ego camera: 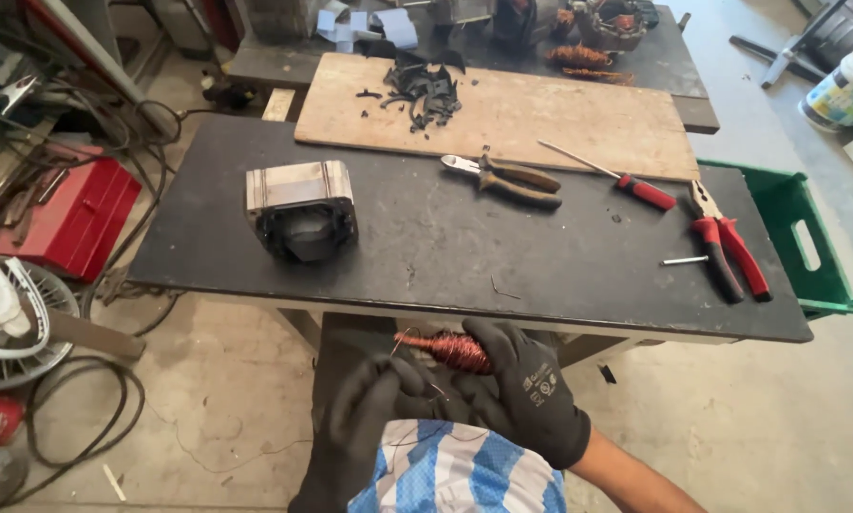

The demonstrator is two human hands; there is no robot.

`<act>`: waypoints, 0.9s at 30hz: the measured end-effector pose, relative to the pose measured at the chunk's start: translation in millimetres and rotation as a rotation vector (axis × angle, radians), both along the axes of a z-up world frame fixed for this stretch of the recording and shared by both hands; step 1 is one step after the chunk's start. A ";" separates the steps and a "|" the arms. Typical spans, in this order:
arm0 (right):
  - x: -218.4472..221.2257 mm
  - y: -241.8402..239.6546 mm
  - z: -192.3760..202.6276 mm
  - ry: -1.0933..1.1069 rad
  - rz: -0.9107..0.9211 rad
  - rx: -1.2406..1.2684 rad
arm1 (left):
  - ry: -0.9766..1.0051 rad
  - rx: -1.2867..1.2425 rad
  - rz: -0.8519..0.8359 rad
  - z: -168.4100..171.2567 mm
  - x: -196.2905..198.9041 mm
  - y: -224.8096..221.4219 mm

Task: Disassembling a motor stator by manually extracting the copper wire windings.

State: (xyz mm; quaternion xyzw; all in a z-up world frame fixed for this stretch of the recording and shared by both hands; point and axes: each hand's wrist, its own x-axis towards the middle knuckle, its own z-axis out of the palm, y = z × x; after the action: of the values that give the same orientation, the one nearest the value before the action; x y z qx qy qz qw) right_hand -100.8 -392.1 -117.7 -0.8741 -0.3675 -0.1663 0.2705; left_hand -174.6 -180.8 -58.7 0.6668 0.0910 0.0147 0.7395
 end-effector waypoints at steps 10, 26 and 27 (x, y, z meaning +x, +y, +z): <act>5.5 -5.7 -2.3 0.138 0.073 0.231 | -0.011 -0.196 -0.297 -55.2 19.7 28.8; 8.5 -10.1 -37.7 -0.201 0.025 0.171 | 0.172 0.490 -0.430 -29.9 -1.6 -12.3; 7.9 -8.4 -33.1 -0.202 0.028 0.171 | 0.171 0.490 -0.428 -41.5 -1.6 -13.9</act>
State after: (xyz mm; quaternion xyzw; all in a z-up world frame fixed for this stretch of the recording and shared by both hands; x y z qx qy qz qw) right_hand -92.8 -400.5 -150.8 -0.8214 -0.3894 -0.2805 0.3080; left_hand -176.2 -194.7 -100.3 0.8276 0.0045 -0.1753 0.5332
